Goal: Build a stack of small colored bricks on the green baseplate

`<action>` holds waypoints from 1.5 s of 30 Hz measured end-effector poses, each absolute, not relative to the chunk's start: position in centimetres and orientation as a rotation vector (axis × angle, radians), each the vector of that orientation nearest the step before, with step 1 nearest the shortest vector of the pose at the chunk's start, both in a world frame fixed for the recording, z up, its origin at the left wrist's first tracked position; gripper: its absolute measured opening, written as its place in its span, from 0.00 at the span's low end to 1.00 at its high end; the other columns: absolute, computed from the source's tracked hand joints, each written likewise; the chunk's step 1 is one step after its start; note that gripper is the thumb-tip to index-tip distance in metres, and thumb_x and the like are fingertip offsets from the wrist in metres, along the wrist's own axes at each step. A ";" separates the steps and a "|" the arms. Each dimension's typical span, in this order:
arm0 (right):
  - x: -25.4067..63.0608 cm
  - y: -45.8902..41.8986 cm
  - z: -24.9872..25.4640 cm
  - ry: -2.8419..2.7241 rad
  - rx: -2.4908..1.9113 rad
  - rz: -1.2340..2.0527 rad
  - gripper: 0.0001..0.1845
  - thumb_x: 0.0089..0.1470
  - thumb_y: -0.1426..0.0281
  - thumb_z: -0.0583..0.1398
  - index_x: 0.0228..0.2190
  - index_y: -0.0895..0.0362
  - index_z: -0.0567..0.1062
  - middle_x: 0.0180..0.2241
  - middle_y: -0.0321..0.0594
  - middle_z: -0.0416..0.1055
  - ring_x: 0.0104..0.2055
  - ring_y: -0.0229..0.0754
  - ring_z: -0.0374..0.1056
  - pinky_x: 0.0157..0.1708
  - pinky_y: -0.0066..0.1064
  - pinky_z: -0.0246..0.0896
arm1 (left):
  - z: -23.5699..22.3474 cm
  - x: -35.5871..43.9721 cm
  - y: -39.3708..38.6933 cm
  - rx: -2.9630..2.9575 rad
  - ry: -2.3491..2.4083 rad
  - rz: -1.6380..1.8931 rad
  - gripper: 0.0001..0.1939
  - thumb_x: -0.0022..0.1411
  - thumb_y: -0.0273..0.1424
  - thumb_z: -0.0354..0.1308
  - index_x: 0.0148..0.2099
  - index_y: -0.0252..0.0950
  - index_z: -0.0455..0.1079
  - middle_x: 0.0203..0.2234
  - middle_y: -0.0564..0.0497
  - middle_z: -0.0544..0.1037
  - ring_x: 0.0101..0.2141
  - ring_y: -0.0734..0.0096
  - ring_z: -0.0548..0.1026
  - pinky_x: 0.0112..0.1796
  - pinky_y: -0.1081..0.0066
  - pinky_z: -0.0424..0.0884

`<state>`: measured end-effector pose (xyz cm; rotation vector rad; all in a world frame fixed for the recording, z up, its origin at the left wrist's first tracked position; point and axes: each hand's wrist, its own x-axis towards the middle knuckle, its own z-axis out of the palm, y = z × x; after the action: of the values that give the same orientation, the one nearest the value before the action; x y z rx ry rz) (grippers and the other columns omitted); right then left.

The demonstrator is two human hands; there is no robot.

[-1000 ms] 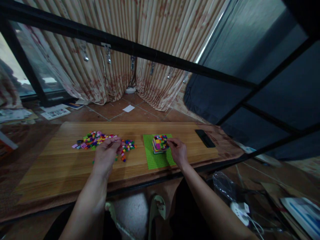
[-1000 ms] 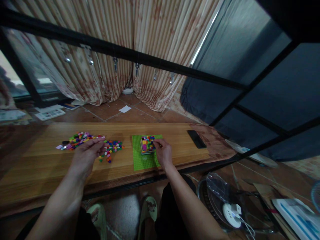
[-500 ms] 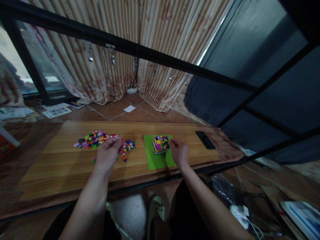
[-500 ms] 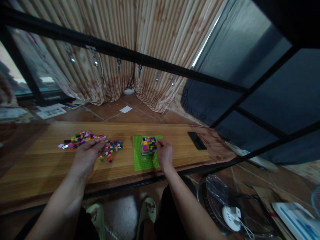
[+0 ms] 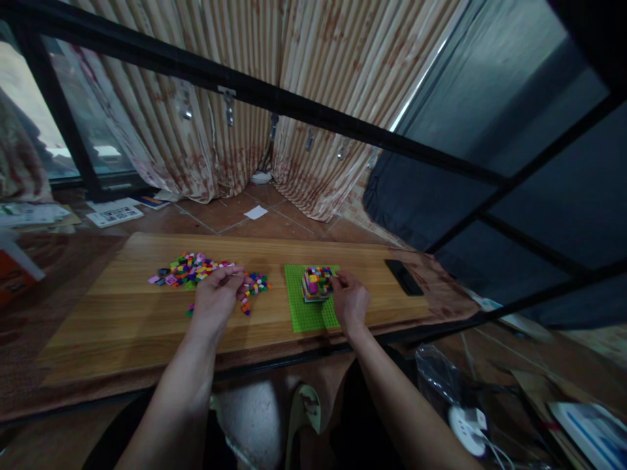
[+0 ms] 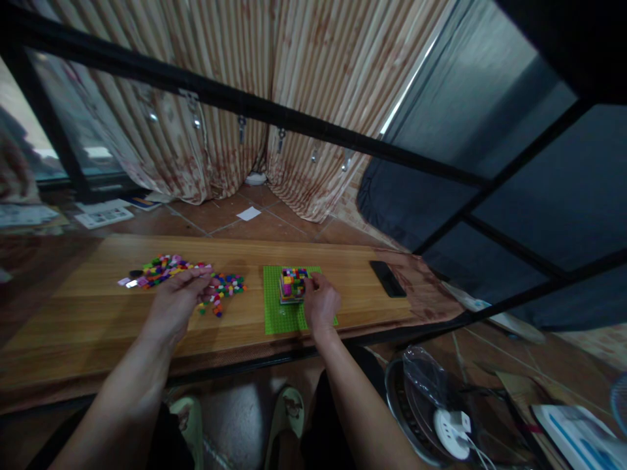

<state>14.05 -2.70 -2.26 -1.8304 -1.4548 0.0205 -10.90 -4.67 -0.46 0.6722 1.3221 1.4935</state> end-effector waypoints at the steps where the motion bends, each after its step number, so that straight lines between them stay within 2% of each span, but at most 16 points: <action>1: 14.1 -2.7 -2.3 -1.457 -1.809 0.027 0.16 0.54 0.62 0.57 0.36 0.58 0.79 0.33 0.46 0.79 0.35 0.47 0.73 0.36 0.34 0.61 | -0.4 -10.9 -4.7 0.674 1.316 1.497 0.12 0.45 0.30 0.63 0.36 0.33 0.73 0.21 0.53 0.76 0.21 0.75 0.70 0.23 0.75 0.66; 5: 14.5 -2.9 -2.6 -1.475 -1.734 0.055 0.17 0.55 0.61 0.56 0.35 0.58 0.79 0.33 0.47 0.79 0.34 0.47 0.73 0.35 0.34 0.62 | -0.4 -10.9 -4.8 0.678 1.302 1.513 0.13 0.45 0.31 0.63 0.35 0.33 0.73 0.21 0.53 0.76 0.21 0.75 0.71 0.24 0.75 0.67; 13: 15.0 -3.1 -2.6 -1.572 -1.686 0.054 0.15 0.53 0.66 0.56 0.38 0.59 0.78 0.33 0.46 0.79 0.33 0.45 0.74 0.36 0.34 0.63 | -0.4 -10.8 -4.8 0.678 1.299 1.518 0.14 0.44 0.33 0.65 0.35 0.33 0.73 0.21 0.53 0.76 0.21 0.75 0.70 0.23 0.75 0.66; 24: 15.3 -2.5 -2.9 -1.613 -1.680 0.038 0.12 0.53 0.69 0.56 0.33 0.57 0.80 0.35 0.44 0.79 0.36 0.46 0.73 0.39 0.35 0.63 | -0.5 -10.9 -4.8 0.686 1.336 1.508 0.13 0.46 0.33 0.64 0.36 0.33 0.73 0.22 0.52 0.77 0.21 0.75 0.71 0.25 0.75 0.67; 34: 15.2 -2.2 -3.0 -1.623 -1.639 0.046 0.12 0.52 0.70 0.56 0.32 0.57 0.80 0.34 0.45 0.79 0.35 0.45 0.72 0.39 0.35 0.63 | -0.3 -10.9 -4.9 0.674 1.320 1.503 0.12 0.46 0.32 0.63 0.36 0.33 0.73 0.22 0.53 0.77 0.21 0.75 0.71 0.24 0.76 0.67; 40: 15.4 -2.3 -2.8 -1.644 -1.605 0.063 0.14 0.53 0.68 0.55 0.33 0.57 0.80 0.34 0.45 0.79 0.37 0.45 0.72 0.40 0.36 0.63 | -0.3 -10.9 -4.9 0.693 1.317 1.507 0.15 0.44 0.34 0.65 0.36 0.34 0.73 0.22 0.52 0.77 0.22 0.74 0.71 0.24 0.75 0.67; 45: 15.6 -2.2 -3.0 -1.504 -1.619 0.189 0.17 0.53 0.63 0.55 0.34 0.59 0.80 0.31 0.46 0.78 0.32 0.45 0.71 0.36 0.35 0.64 | -0.3 -10.9 -5.0 0.695 1.313 1.505 0.16 0.44 0.35 0.66 0.36 0.34 0.73 0.22 0.53 0.76 0.21 0.74 0.70 0.25 0.74 0.66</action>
<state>15.62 -2.18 -3.01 -1.6191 -1.5045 0.1888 -10.90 -4.97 -0.31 0.6947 1.3132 1.5050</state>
